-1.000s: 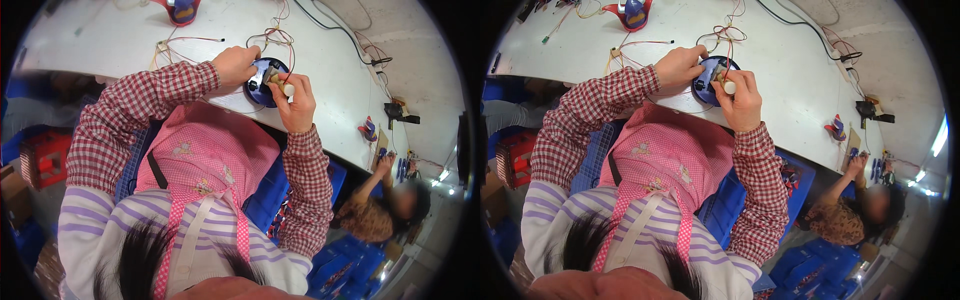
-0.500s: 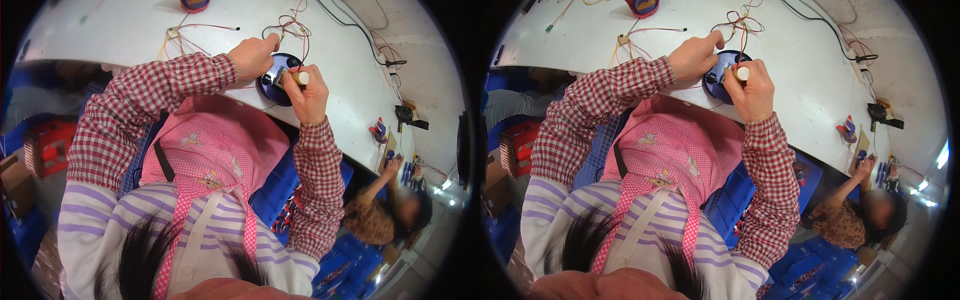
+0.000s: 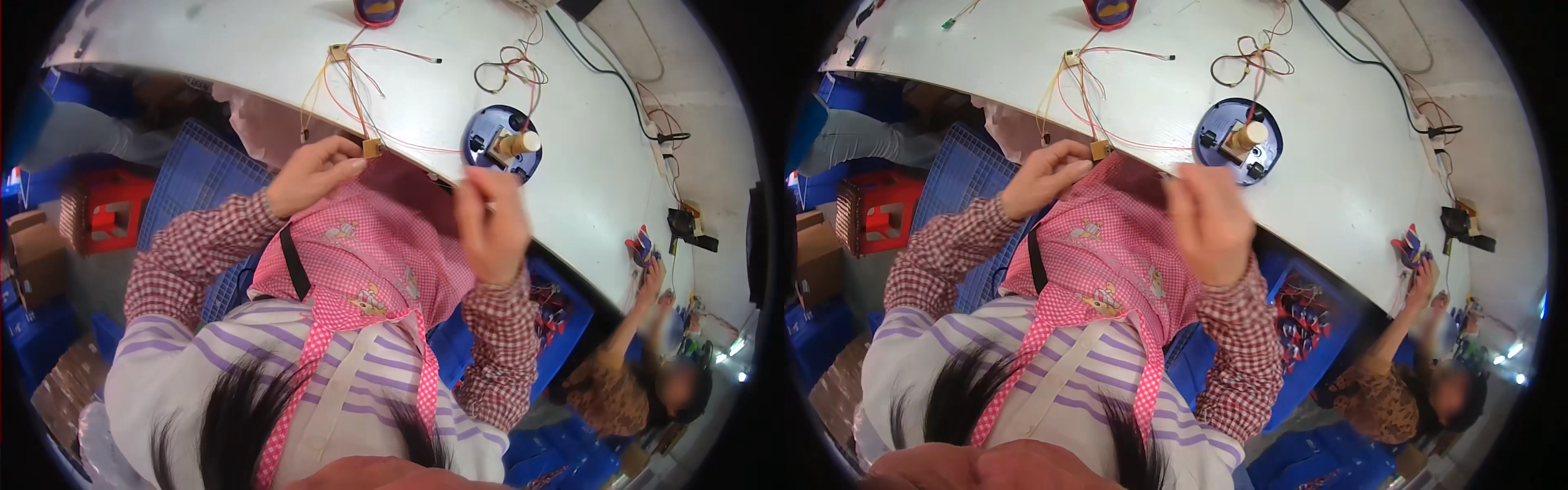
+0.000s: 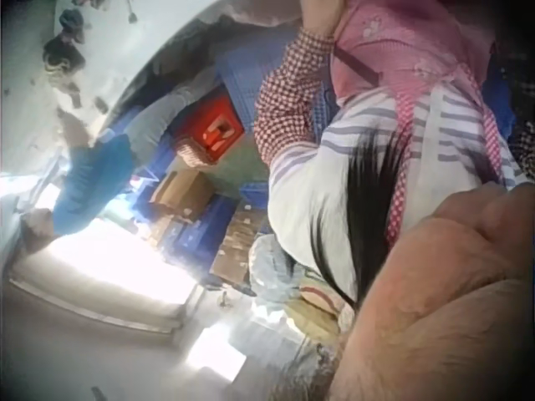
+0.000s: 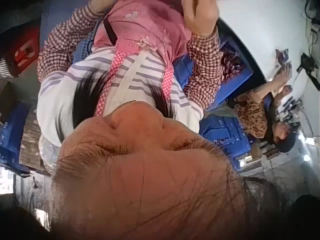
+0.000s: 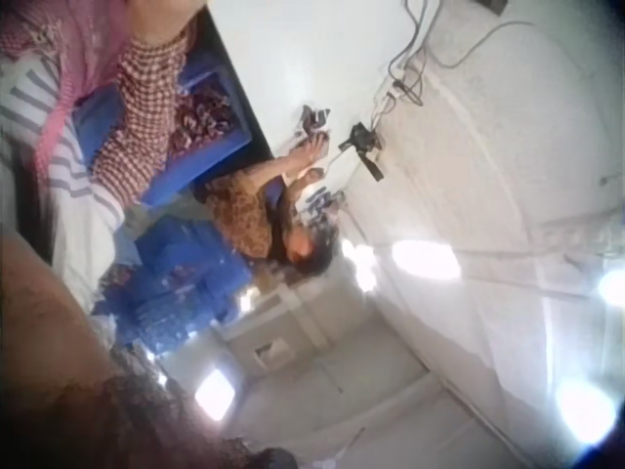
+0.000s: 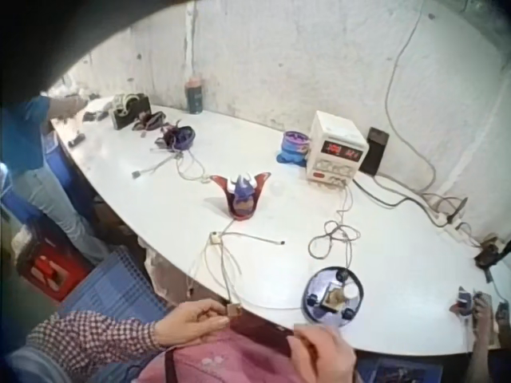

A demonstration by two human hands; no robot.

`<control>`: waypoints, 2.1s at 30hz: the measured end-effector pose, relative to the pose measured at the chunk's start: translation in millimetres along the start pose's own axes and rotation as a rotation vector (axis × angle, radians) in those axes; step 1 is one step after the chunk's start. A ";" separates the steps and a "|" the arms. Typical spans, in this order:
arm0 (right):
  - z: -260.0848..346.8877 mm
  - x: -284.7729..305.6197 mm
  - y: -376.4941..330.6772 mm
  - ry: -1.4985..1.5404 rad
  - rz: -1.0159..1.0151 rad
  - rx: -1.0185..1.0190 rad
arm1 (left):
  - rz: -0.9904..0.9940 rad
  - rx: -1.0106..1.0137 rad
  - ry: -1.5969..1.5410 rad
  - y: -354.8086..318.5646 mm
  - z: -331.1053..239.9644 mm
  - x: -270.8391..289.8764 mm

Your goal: Assembling small electronic toy components at a factory workbench.

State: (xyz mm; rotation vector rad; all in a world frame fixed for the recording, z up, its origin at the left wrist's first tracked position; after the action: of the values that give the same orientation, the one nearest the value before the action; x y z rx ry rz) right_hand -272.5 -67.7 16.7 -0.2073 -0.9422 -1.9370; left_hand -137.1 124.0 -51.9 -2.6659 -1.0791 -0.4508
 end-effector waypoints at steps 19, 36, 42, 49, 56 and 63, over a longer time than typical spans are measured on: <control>-16.3 -81.6 24.8 0.086 0.276 -0.021 | 0.073 0.083 -0.402 7.1 -2.2 -8.3; 3.3 -77.9 14.3 -0.053 -0.010 0.108 | -0.443 -0.510 0.989 100.9 4.3 81.6; 4.2 -143.2 -35.5 0.207 0.355 -0.206 | -0.333 -0.421 1.011 115.2 0.7 74.3; -51.1 -234.7 -5.4 0.176 0.514 -0.541 | -0.284 -0.231 0.878 113.4 -0.9 81.4; -72.7 -230.9 -21.4 0.845 0.236 -0.703 | -0.209 -0.313 1.059 125.4 3.1 53.3; -55.6 -210.4 -14.1 0.840 0.198 -0.768 | -0.135 -0.096 0.928 142.7 0.2 67.9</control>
State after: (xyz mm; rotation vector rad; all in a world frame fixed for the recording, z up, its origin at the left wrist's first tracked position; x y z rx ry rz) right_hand -156.6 40.3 -133.2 0.0846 0.3708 -1.8423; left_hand 9.8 66.9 -41.1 -2.0052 -0.9114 -1.5762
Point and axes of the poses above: each hand's wrist, its own y-axis towards the middle knuckle, its own x-axis out of the back of the hand, z = x × y, the point moved 2 cm from there along y, towards the middle knuckle, and after that the axes turned 7 degrees about y, right-handed, at the moved point
